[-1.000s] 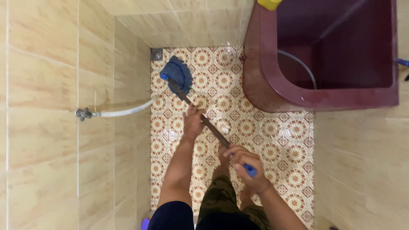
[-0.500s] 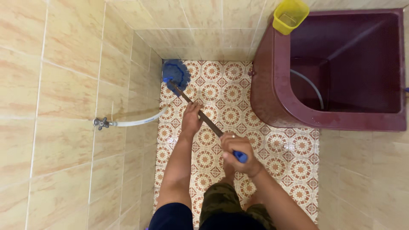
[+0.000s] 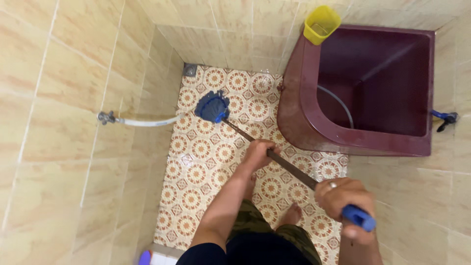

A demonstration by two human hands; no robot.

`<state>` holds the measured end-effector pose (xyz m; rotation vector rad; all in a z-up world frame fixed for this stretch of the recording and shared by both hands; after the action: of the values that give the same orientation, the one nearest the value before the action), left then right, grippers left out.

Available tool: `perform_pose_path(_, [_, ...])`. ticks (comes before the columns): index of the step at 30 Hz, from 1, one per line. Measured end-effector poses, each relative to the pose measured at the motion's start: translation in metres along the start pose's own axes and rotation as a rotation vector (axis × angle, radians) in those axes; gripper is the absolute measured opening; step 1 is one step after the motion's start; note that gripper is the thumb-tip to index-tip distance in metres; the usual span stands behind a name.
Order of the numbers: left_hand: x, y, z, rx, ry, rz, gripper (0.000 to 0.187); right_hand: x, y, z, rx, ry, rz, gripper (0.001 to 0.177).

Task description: The person mops the tiled floor of a small room by moving a blue mop back and forth around a water tank and a bucket.

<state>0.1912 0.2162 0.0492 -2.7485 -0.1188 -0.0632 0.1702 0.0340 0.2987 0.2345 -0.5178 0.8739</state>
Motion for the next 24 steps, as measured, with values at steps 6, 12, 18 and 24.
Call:
perform_pose_path(6, [-0.045, 0.08, -0.036, -0.103, 0.197, -0.364, 0.03, -0.096, -0.06, 0.038, 0.058, -0.156, -0.551, 0.034])
perform_pose_path(12, [-0.063, 0.12, -0.008, -0.11, 0.1, -0.193, 0.027, -0.113, -0.051, 0.04, -0.012, -0.09, -0.482, 0.032])
perform_pose_path(18, [-0.042, 0.117, 0.034, -0.013, 0.183, 0.059, 0.017, -0.11, -0.047, 0.006, -0.019, -0.083, -0.516, 0.032])
perform_pose_path(24, [-0.009, 0.042, 0.108, 0.081, -0.109, 0.16, 0.024, -0.088, 0.002, -0.07, -0.087, 0.124, -0.379, 0.033])
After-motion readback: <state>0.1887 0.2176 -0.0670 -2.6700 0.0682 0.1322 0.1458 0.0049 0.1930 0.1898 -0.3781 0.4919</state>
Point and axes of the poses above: each hand's wrist, its own x-axis towards the middle knuckle, its own y-axis out of the palm, z = x × y, the point moved 8 cm from there along x, towards the middle knuckle, and after that the axes turned 11 degrees about -x, right-handed, at the moved point
